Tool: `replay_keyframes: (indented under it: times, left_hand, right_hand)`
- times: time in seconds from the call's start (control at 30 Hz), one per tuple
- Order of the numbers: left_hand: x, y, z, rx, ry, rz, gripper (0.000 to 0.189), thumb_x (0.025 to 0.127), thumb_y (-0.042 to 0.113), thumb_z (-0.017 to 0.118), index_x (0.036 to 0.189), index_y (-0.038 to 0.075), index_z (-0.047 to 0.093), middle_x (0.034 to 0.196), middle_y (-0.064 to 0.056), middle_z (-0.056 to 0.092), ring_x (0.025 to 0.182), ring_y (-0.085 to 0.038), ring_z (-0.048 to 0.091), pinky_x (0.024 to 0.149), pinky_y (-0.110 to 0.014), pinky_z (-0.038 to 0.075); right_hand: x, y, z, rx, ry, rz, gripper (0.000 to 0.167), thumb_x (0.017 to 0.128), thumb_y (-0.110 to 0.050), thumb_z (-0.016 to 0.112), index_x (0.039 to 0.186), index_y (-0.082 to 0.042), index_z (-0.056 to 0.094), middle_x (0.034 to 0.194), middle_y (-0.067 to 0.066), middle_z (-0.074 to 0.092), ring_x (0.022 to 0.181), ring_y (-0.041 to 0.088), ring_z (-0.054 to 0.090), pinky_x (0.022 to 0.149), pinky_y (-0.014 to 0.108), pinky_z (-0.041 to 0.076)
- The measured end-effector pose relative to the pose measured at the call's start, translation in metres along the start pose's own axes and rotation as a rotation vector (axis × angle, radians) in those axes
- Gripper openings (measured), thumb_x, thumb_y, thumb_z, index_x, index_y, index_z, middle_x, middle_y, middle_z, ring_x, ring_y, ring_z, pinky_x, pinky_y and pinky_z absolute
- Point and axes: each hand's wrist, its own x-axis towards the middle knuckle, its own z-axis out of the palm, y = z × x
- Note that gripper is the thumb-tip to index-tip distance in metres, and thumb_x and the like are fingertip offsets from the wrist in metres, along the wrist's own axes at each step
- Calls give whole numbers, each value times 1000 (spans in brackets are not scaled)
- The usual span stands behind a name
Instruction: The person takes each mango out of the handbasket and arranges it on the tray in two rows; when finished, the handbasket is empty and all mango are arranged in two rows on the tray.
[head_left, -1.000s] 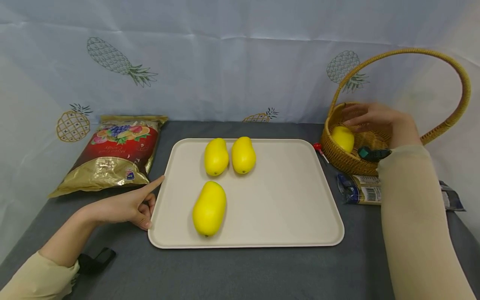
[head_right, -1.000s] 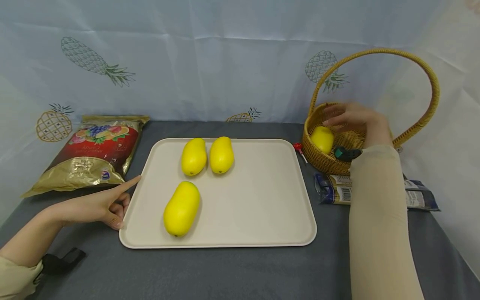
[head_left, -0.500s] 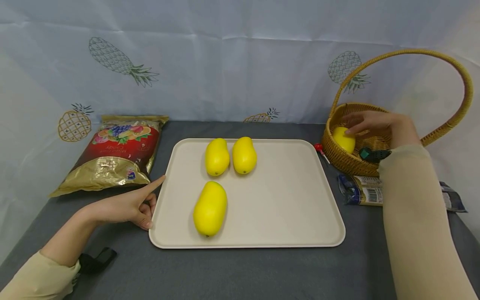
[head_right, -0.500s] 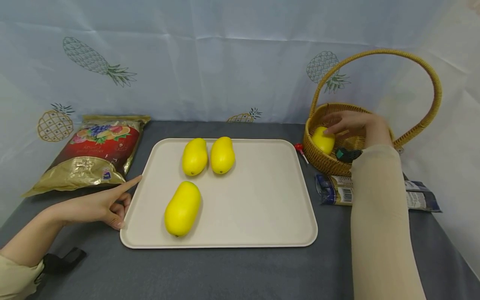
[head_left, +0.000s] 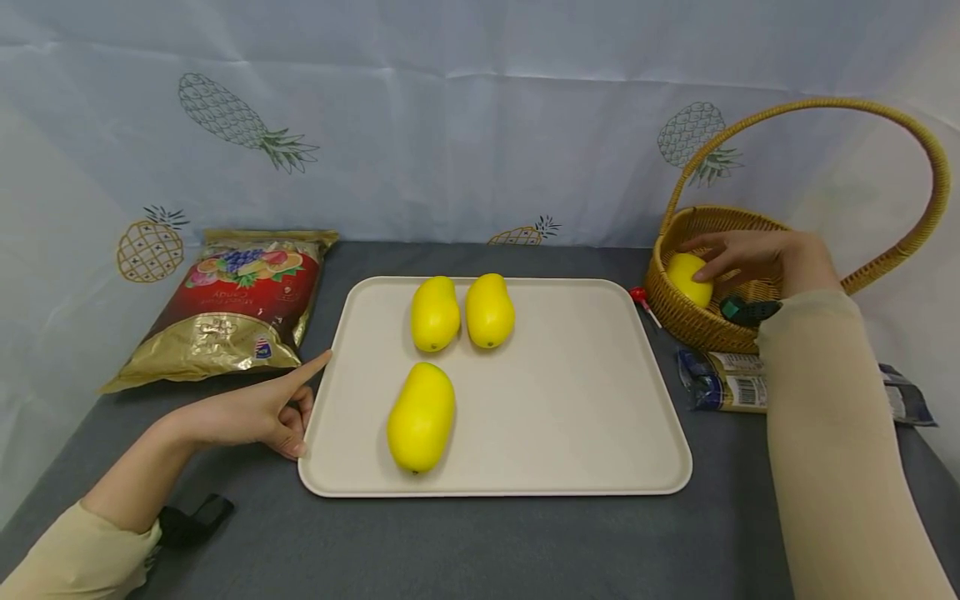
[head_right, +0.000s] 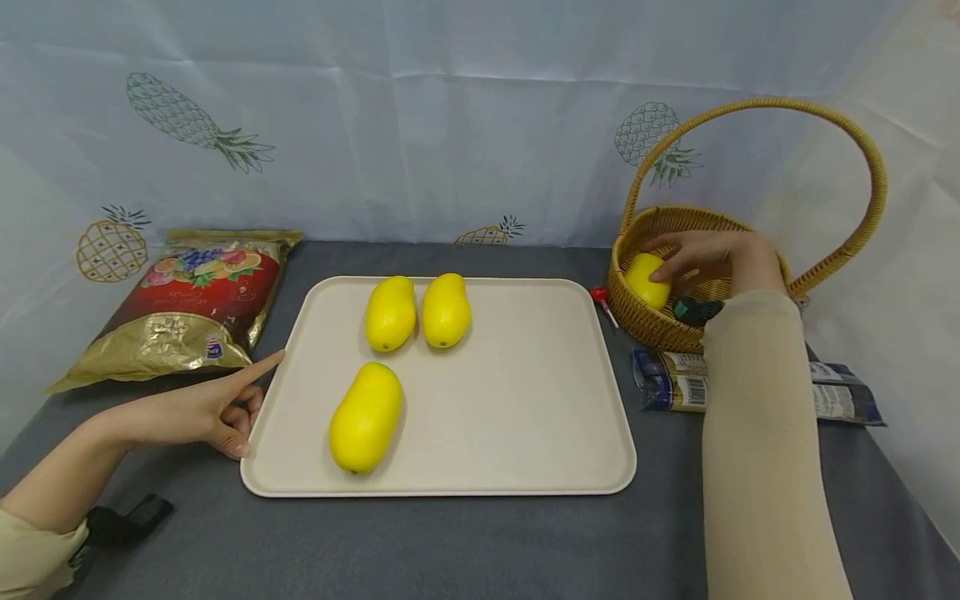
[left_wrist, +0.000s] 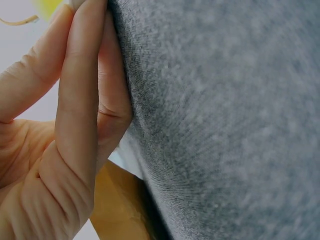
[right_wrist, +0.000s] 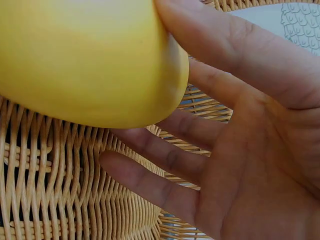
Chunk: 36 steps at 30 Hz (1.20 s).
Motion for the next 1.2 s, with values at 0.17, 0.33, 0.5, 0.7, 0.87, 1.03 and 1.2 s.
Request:
replay_keyframes:
  times: [0.17,0.33,0.5,0.7,0.87,1.03,1.2]
  left_hand:
    - [0,-1,1,-3,2,3,119,82,3,72,157,19,-19,91,-14,44,65,-14,54,67,-26,53]
    - [-1,-1,1,-3,-1,11,118,83,2,71,157,19,-19,91,-14,45,65,-15,55,68,-27,54]
    - [0,-2,1,-4,-3,8,118,83,2,71,157,19,-19,91,-14,45,65,-15,56,68,-27,54]
    - [-1,-2,0,-6,-2,3,119,82,3,72,157,20,-19,91,-14,45,66,-15,56,68,-27,54]
    - [-1,-3,0,-3,-3,11,119,82,1,71,157,20,-19,92,-14,45,66,-15,56,68,-27,55]
    - [0,-2,1,-9,-7,13,119,82,1,71,157,20,-20,91,-14,44,65,-14,55,68,-27,55]
    - [0,-1,0,-8,-6,8,119,83,1,71,156,20,-21,92,-14,44,66,-14,55,69,-26,55]
  right_hand:
    - [10,16,-8,-18,1,2,84,98,-28,59,160,-14,4,160,23,6,128,18,49,99,44,53]
    - [14,25,-13,16,-29,-33,86,97,-26,60,160,-12,2,160,25,6,126,16,49,99,46,53]
    - [10,21,-11,13,-30,-63,83,98,-22,58,159,-15,3,154,20,13,117,10,54,94,43,55]
    - [-5,-9,4,53,26,10,84,96,-15,62,155,-6,3,153,25,12,113,26,52,95,49,54]
    - [-6,-9,4,66,48,28,82,95,-14,62,153,-7,4,148,24,19,109,28,54,94,47,55]
    - [-9,-9,2,27,108,30,82,95,-16,63,153,-8,5,137,22,32,106,27,56,92,44,55]
    - [-23,-20,-6,-72,211,-21,82,95,-20,63,153,-12,7,143,19,27,105,16,54,87,37,54]
